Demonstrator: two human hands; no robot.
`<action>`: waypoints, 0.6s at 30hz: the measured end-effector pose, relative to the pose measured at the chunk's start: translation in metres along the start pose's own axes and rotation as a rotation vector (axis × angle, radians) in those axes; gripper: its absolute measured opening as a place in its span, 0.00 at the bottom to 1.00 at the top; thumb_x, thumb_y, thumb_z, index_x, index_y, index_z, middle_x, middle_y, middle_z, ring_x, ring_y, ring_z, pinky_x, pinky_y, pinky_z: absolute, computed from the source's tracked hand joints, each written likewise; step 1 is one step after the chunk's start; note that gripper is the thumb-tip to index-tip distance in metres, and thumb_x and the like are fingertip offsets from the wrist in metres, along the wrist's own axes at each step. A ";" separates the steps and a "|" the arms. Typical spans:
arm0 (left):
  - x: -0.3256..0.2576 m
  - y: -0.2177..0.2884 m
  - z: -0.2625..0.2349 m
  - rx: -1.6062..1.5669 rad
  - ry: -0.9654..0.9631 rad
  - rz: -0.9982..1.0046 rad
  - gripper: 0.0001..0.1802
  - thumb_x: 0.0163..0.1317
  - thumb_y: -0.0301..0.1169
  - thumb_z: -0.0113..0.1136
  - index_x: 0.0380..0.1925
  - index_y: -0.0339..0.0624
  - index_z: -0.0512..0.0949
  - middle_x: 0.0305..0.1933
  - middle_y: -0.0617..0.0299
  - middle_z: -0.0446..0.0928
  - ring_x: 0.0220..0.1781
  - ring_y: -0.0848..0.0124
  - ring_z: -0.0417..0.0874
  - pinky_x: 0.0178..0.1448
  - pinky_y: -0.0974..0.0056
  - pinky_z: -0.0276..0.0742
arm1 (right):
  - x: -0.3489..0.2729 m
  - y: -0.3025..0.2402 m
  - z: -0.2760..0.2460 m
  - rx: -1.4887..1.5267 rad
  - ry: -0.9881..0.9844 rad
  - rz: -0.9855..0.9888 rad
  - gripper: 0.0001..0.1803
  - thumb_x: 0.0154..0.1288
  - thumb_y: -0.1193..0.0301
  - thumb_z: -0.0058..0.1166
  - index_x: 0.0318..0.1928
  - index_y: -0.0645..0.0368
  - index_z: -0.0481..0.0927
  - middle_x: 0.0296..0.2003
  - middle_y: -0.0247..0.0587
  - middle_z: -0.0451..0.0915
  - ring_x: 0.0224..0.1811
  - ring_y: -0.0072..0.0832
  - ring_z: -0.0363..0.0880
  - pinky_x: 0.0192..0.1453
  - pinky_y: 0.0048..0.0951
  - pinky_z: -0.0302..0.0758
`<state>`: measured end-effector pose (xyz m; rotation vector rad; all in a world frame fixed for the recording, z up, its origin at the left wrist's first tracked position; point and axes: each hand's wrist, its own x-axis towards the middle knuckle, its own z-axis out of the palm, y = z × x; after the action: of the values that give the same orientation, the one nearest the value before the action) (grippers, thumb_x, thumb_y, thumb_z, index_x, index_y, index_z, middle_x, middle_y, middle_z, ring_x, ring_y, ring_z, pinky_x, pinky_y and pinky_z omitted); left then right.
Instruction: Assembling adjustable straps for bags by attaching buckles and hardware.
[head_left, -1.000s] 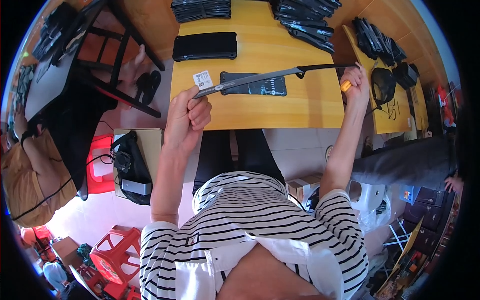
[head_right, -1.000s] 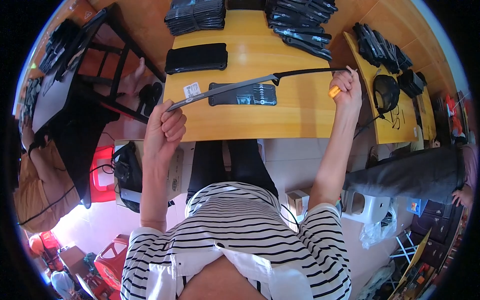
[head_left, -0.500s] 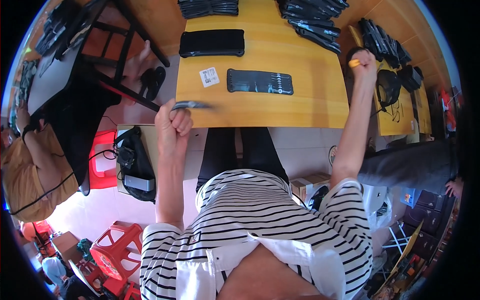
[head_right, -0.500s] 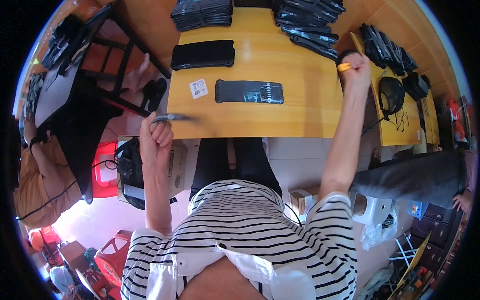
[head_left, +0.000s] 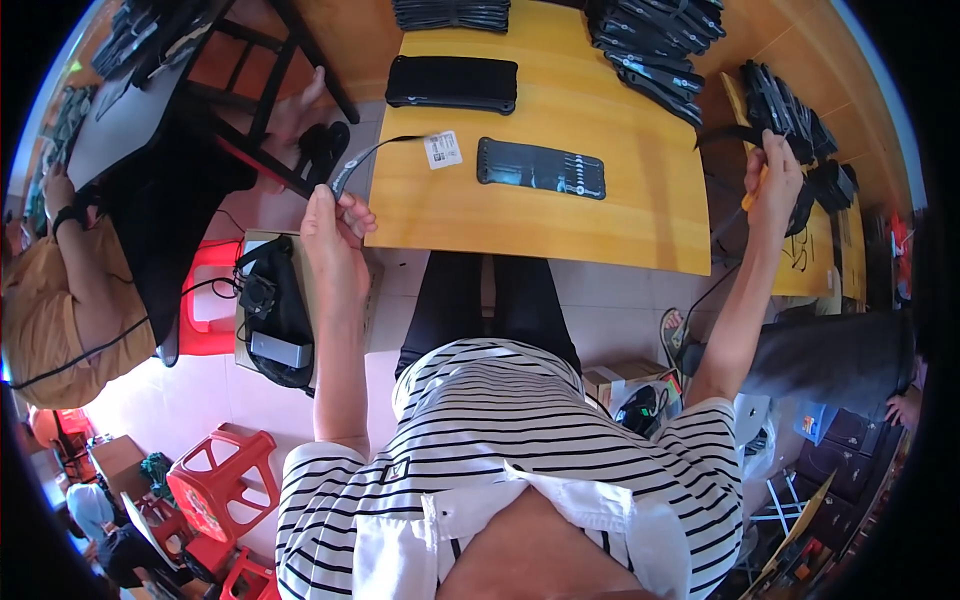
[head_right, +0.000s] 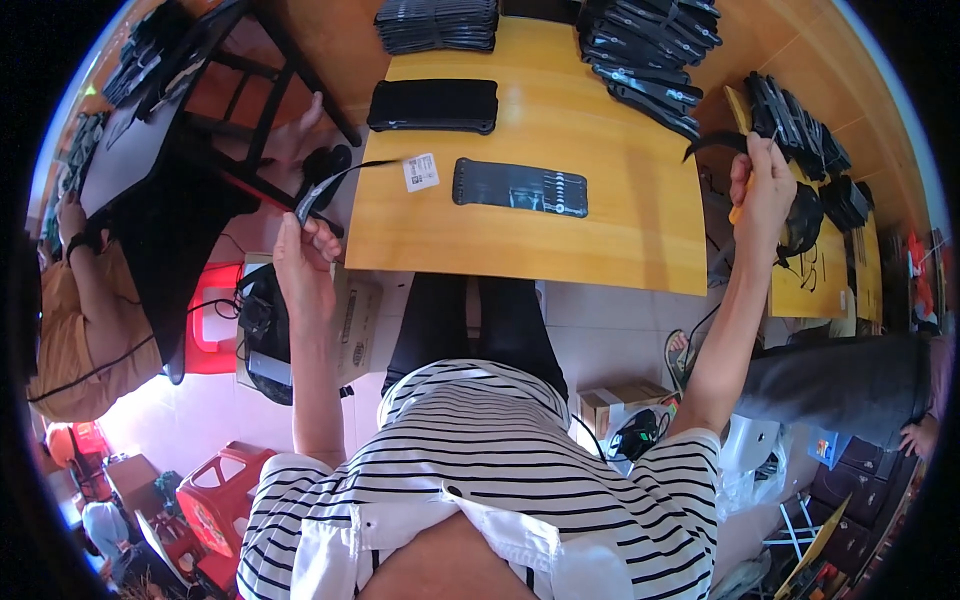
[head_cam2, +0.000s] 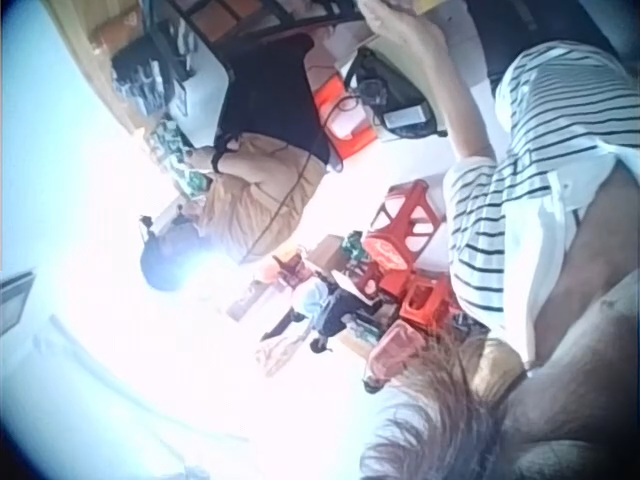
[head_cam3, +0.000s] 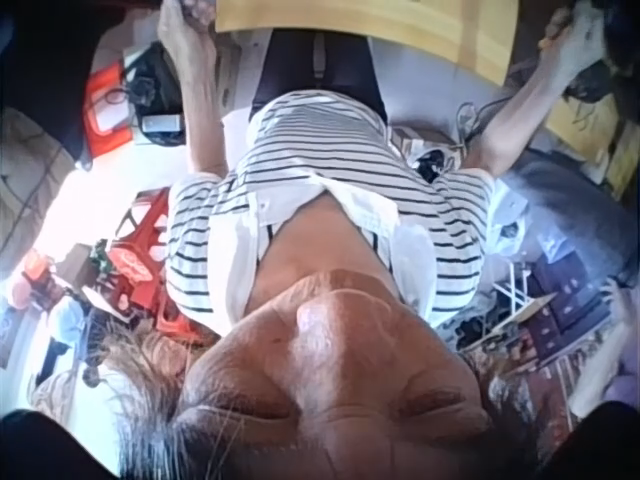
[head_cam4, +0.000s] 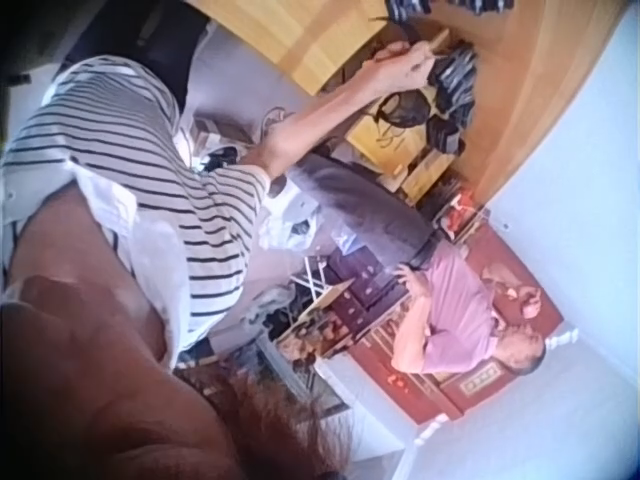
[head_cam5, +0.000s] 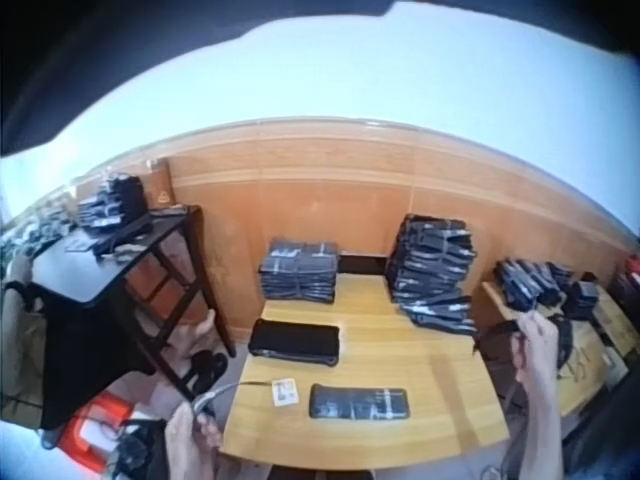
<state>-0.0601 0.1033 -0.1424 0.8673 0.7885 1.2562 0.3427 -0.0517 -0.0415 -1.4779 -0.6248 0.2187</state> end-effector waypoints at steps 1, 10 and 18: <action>-0.002 -0.004 0.004 0.002 0.002 0.004 0.16 0.69 0.40 0.40 0.25 0.44 0.68 0.21 0.64 0.71 0.22 0.77 0.72 0.28 0.73 0.69 | -0.002 0.006 -0.003 -0.176 -0.046 -0.122 0.14 0.65 0.65 0.49 0.22 0.55 0.71 0.14 0.26 0.65 0.10 0.10 0.56 0.15 0.13 0.50; -0.041 -0.105 -0.003 0.083 0.263 -0.342 0.25 0.68 0.50 0.36 0.27 0.39 0.70 0.19 0.57 0.74 0.18 0.72 0.75 0.23 0.70 0.73 | -0.045 0.040 0.014 -0.352 -0.099 -0.155 0.06 0.62 0.71 0.53 0.34 0.61 0.80 0.17 0.29 0.72 0.13 0.08 0.56 0.16 0.13 0.51; -0.050 -0.080 -0.030 0.399 0.120 -0.448 0.26 0.68 0.48 0.37 0.28 0.37 0.73 0.22 0.57 0.76 0.20 0.74 0.75 0.25 0.72 0.73 | -0.057 0.044 0.015 -0.086 -0.095 0.005 0.07 0.60 0.72 0.55 0.37 0.62 0.80 0.19 0.31 0.75 0.11 0.08 0.56 0.15 0.12 0.49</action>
<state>-0.0565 0.0499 -0.2256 0.8716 1.2787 0.7689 0.2980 -0.0633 -0.0988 -1.5587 -0.7147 0.2706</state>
